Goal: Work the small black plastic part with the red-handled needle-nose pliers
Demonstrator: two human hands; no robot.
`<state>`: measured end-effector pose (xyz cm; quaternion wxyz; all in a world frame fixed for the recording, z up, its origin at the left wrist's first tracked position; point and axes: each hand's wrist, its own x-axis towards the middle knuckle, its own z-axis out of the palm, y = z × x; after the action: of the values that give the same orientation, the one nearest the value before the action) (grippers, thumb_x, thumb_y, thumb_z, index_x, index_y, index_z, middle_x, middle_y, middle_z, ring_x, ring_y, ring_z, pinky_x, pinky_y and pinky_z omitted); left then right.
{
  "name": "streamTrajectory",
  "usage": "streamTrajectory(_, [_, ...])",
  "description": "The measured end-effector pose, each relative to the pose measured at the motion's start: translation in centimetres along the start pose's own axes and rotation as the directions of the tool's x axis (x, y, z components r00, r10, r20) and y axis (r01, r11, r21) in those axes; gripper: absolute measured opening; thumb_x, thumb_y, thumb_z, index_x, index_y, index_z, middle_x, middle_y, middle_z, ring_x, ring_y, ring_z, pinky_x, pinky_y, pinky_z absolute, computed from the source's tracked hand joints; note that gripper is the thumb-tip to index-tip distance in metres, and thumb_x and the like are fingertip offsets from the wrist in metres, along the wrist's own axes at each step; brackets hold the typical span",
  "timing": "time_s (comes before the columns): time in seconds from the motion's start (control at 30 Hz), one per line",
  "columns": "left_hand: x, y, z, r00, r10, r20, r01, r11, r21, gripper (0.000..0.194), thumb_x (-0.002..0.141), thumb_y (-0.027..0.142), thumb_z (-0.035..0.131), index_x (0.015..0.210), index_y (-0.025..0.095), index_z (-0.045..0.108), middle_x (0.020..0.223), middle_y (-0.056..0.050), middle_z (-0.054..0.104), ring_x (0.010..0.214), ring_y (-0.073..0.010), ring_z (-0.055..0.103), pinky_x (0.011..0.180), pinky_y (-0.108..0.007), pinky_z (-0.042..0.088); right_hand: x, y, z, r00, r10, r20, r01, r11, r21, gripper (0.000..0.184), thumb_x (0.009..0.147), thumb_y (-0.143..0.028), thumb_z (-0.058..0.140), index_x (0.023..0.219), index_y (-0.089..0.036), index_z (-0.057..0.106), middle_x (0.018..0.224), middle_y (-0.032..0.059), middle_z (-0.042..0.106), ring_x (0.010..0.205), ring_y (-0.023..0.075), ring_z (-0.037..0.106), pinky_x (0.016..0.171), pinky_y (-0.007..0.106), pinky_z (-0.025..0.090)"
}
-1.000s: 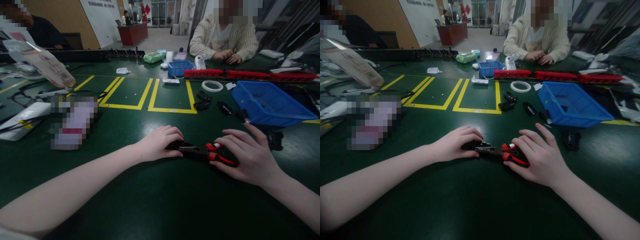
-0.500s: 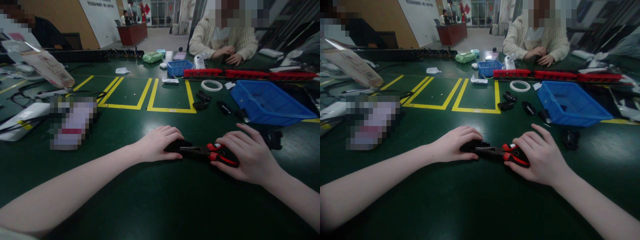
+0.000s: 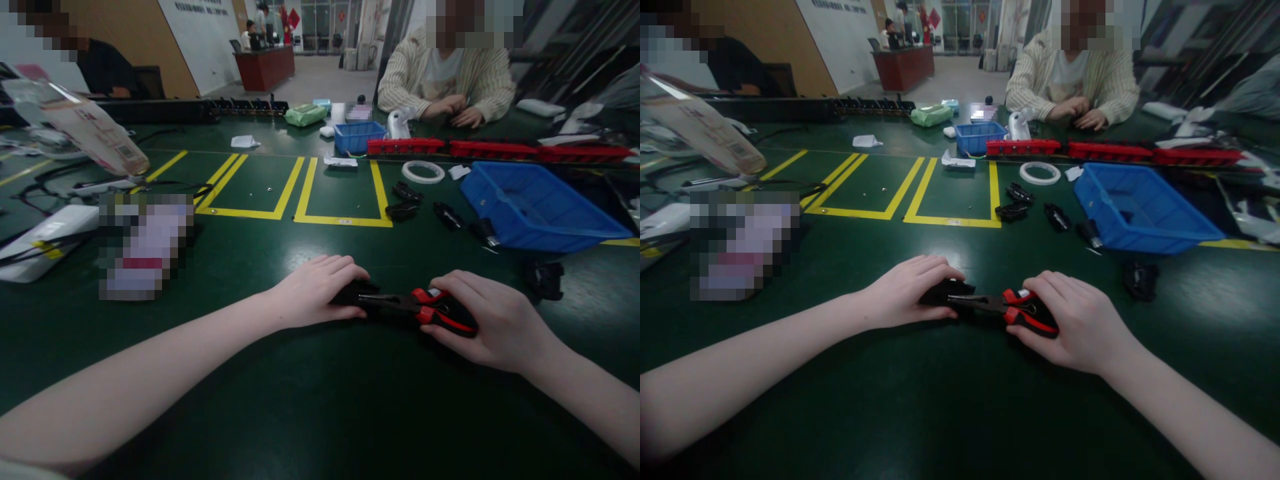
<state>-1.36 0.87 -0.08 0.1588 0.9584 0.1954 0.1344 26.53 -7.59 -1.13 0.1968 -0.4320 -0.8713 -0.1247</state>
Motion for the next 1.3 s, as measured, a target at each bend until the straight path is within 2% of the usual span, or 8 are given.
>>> streamTrajectory(0.13, [0.0,0.1,0.0,0.999,-0.02,0.036,0.019,1.0,0.022,0.045,0.088,0.043,0.063,0.121,0.014,0.053,0.105,-0.007,0.064,0.09,-0.0203,0.062,0.076,-0.031,0.046,-0.2,-0.2,0.2,1.0,0.027,0.011,-0.028,0.999,0.043,0.038,0.088,-0.048,0.053,0.103,-0.014,0.053,0.09,0.0096,0.062,0.072,0.0171,0.06,0.06,0.028,0.049])
streamTrajectory(0.3, [0.1,0.1,-0.1,0.996,-0.04,0.08,0.041,0.999,-0.008,0.037,0.09,0.043,0.062,0.114,0.015,0.054,0.103,-0.006,0.066,0.09,-0.0195,0.064,0.08,-0.031,0.046,-0.2,-0.3,0.3,0.999,0.041,0.023,-0.042,0.998,0.044,0.039,0.087,-0.05,0.053,0.102,-0.014,0.053,0.089,0.0093,0.062,0.071,0.0177,0.059,0.06,0.029,0.048])
streamTrajectory(0.6, [0.0,-0.2,-0.1,0.996,0.019,0.091,-0.016,0.999,-0.031,0.039,0.09,0.042,0.062,0.117,0.015,0.051,0.105,-0.007,0.068,0.094,-0.0204,0.066,0.083,-0.032,0.047,-0.2,-0.1,0.1,1.0,-0.003,0.003,0.003,1.0,-0.009,0.04,0.088,-0.05,0.051,0.103,-0.013,0.054,0.09,0.0109,0.064,0.073,0.0189,0.059,0.063,0.031,0.045])
streamTrajectory(0.77, [0.1,-0.1,-0.3,0.994,0.012,0.107,-0.008,0.999,-0.038,0.038,0.09,0.04,0.062,0.117,0.016,0.05,0.107,-0.007,0.067,0.094,-0.0204,0.066,0.083,-0.032,0.047,0.0,-0.1,0.0,1.0,-0.023,0.014,0.023,0.999,-0.039,0.041,0.087,-0.05,0.052,0.102,-0.012,0.055,0.09,0.0117,0.064,0.074,0.0201,0.059,0.064,0.033,0.044])
streamTrajectory(1.03, [0.1,-0.2,-0.3,0.991,-0.006,0.136,0.014,0.998,-0.055,0.038,0.089,0.039,0.064,0.117,0.016,0.051,0.107,-0.007,0.068,0.093,-0.0202,0.065,0.081,-0.033,0.047,0.3,-1.0,-0.2,1.0,-0.027,-0.012,0.026,0.998,-0.065,0.037,0.085,-0.046,0.055,0.1,-0.013,0.057,0.088,0.0112,0.066,0.078,0.0233,0.061,0.076,0.04,0.044])
streamTrajectory(1.3, [0.3,-0.1,-0.3,0.992,0.018,0.129,-0.013,0.999,-0.043,0.038,0.088,0.041,0.064,0.113,0.015,0.054,0.101,-0.006,0.068,0.09,-0.0204,0.065,0.078,-0.032,0.047,0.5,-1.2,-0.3,0.998,-0.054,-0.025,0.051,0.993,-0.105,0.036,0.084,-0.047,0.057,0.1,-0.015,0.056,0.087,0.0102,0.066,0.083,0.0252,0.062,0.093,0.049,0.041])
